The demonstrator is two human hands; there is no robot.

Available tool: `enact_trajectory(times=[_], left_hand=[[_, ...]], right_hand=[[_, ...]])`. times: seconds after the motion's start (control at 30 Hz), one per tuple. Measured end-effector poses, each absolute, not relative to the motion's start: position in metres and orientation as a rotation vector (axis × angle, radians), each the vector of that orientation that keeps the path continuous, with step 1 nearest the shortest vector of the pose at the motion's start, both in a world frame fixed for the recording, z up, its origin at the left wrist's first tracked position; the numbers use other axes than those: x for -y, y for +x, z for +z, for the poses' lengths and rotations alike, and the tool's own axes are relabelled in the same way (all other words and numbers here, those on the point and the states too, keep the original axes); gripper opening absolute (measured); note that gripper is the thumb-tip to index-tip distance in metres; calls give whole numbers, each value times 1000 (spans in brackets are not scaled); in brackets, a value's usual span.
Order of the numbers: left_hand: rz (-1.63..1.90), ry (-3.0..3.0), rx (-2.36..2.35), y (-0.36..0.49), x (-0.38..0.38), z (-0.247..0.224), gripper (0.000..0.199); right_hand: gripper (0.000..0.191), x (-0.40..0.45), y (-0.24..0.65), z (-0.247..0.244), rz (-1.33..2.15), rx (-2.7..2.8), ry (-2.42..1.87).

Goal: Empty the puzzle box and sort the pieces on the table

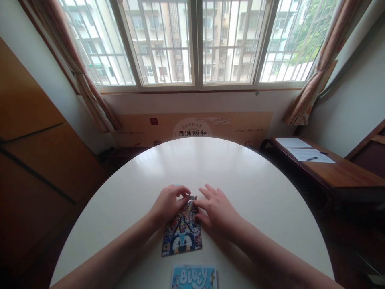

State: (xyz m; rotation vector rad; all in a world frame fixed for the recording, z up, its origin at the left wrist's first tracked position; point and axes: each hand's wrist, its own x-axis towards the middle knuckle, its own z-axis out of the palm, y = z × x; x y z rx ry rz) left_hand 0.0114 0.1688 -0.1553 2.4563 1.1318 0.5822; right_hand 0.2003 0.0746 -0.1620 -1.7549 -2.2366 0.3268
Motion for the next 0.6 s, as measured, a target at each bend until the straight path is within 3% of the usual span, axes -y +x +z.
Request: enact_trajectory(times=[0.6], left_hand=[[678,2482,-1071,15,-169,-159,24]], right_hand=[[31,-83,205,-172,188,2094,-1628]])
